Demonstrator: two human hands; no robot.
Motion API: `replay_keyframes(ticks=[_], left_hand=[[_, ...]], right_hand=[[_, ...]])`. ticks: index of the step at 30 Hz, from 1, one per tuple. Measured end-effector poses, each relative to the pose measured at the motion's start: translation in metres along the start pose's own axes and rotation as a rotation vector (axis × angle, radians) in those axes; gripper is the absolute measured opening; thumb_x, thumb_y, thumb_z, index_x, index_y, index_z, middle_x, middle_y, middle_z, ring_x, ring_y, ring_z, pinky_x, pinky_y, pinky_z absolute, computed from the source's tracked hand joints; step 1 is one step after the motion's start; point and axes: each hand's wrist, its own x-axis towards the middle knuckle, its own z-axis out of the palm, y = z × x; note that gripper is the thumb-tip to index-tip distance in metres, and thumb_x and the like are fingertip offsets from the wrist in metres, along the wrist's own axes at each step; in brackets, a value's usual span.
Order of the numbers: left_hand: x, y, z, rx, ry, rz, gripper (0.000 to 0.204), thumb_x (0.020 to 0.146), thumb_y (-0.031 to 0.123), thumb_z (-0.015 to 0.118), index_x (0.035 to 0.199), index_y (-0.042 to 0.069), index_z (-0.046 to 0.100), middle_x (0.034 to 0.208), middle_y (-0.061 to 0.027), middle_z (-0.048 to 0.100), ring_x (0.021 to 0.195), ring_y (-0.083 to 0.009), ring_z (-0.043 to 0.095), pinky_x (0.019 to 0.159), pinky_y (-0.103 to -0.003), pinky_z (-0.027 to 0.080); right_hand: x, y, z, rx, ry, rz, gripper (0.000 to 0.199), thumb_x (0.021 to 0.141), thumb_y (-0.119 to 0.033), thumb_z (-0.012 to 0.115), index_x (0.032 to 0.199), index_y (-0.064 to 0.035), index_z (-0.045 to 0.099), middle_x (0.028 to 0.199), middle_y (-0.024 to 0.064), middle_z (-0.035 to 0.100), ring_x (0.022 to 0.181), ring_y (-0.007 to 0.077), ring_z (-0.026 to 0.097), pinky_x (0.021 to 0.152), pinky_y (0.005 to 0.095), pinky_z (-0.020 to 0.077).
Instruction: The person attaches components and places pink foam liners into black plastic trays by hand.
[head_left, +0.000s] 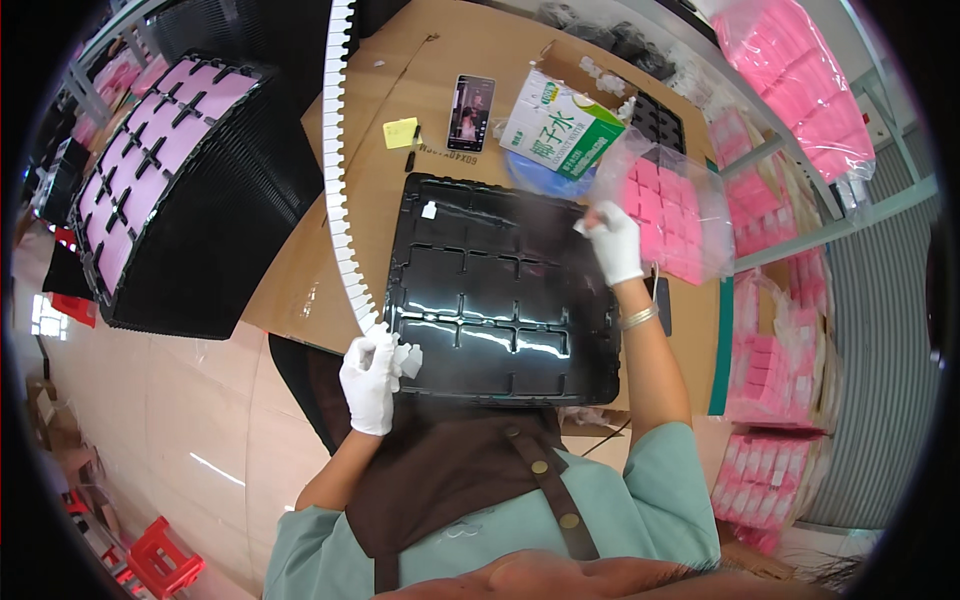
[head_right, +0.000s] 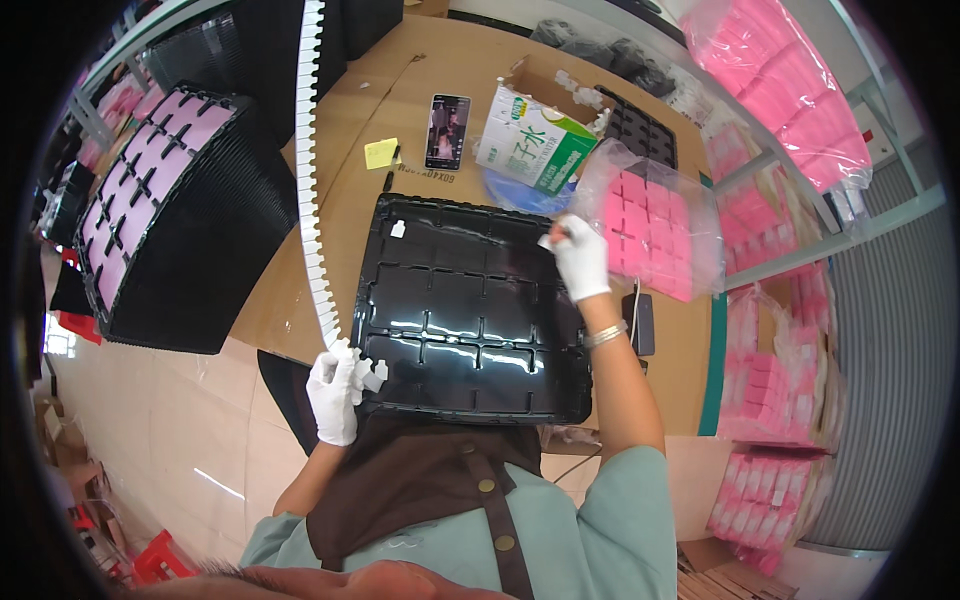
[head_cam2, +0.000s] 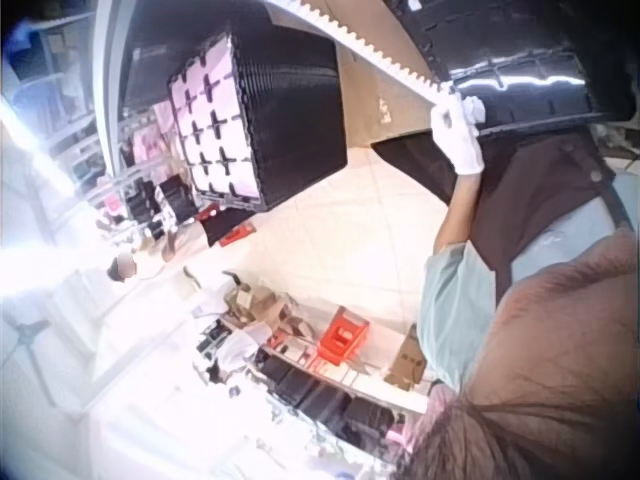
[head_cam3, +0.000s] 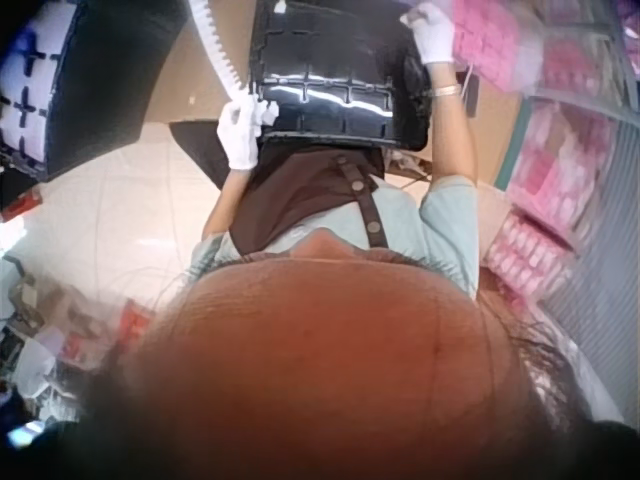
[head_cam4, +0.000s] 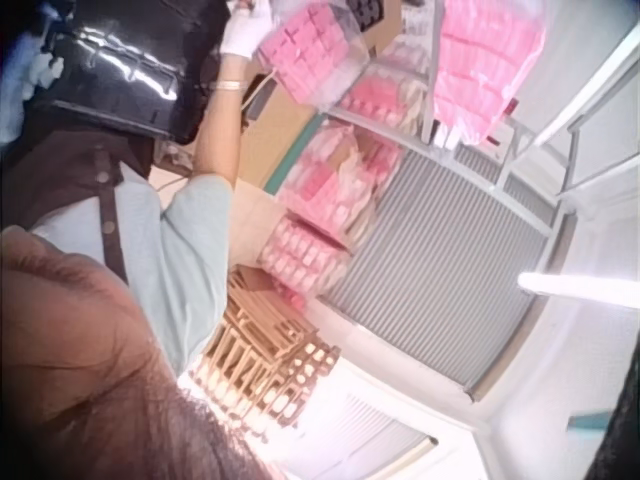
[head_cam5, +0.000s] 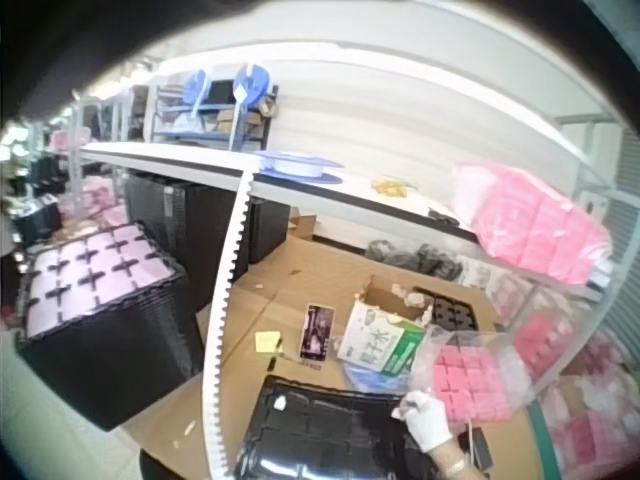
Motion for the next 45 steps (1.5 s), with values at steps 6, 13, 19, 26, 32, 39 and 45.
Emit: replay_keyframes(ticks=[6,13,19,26,32,39,45], left_hand=[[0.001,0.014,-0.014,-0.068,0.024,-0.014,0.017,0.091,0.017,0.058,0.095,0.001,0.057,0.086,-0.0082,0.063,0.053,-0.0049,0.051,0.041,-0.017,0.036],[0.003,0.015,-0.052,-0.108,0.225,0.011,0.019,0.092,0.023,0.058,0.087,0.006,0.057,0.058,0.0005,0.051,0.045,-0.0024,0.042,0.039,-0.016,0.029],[0.013,-0.001,-0.069,-0.190,0.180,-0.064,0.021,0.090,0.022,0.059,0.100,0.003,0.059,0.084,-0.0031,0.063,0.053,-0.0036,0.050,0.043,-0.016,0.034],[0.016,-0.003,-0.073,-0.170,0.145,-0.078,0.019,0.090,0.022,0.060,0.098,0.004,0.060,0.083,-0.0025,0.063,0.054,-0.0023,0.050,0.044,-0.015,0.033],[0.014,-0.007,-0.069,-0.161,0.145,-0.093,0.018,0.090,0.020,0.060,0.096,0.004,0.060,0.082,-0.0026,0.063,0.055,-0.0023,0.050,0.044,-0.015,0.033],[0.015,-0.007,-0.067,-0.190,0.128,-0.092,0.016,0.089,0.018,0.061,0.095,0.003,0.060,0.079,-0.0027,0.062,0.054,-0.0032,0.050,0.043,-0.015,0.033],[0.015,-0.013,-0.074,-0.189,0.147,-0.109,0.016,0.089,0.018,0.060,0.093,0.002,0.060,0.078,-0.0030,0.061,0.055,-0.0033,0.050,0.044,-0.016,0.033]], right_hand=[[0.021,-0.086,0.136,-0.104,-0.397,-0.098,0.010,0.076,-0.006,0.058,0.081,-0.0035,0.066,0.077,0.0180,0.065,0.074,0.0295,0.064,0.070,0.0348,0.0492],[0.045,-0.075,0.176,-0.178,-0.682,0.053,0.008,0.076,-0.006,0.059,0.076,-0.0028,0.066,0.067,0.0138,0.063,0.059,0.0237,0.062,0.058,0.0332,0.0491],[0.041,-0.085,0.172,-0.040,-0.624,0.175,0.012,0.080,0.000,0.052,0.079,0.0009,0.064,0.066,0.0087,0.061,0.052,0.0157,0.056,0.047,0.0276,0.0443],[0.039,-0.088,0.173,0.033,-0.631,0.271,0.006,0.077,0.003,0.058,0.080,0.0008,0.063,0.065,0.0072,0.060,0.050,0.0131,0.053,0.044,0.0263,0.0423],[0.035,-0.083,0.179,0.089,-0.495,0.326,0.005,0.079,0.001,0.060,0.075,0.0001,0.063,0.066,0.0081,0.061,0.056,0.0151,0.057,0.049,0.0270,0.0460],[0.030,-0.078,0.182,-0.459,-0.415,-0.252,0.005,0.078,0.003,0.057,0.079,-0.0007,0.060,0.068,0.0064,0.061,0.065,0.0156,0.059,0.059,0.0307,0.0463],[-0.033,-0.134,0.130,0.311,-0.551,0.344,0.012,0.079,0.007,0.051,0.078,-0.0021,0.059,0.069,0.0040,0.062,0.058,0.0094,0.056,0.047,0.0249,0.0420]])
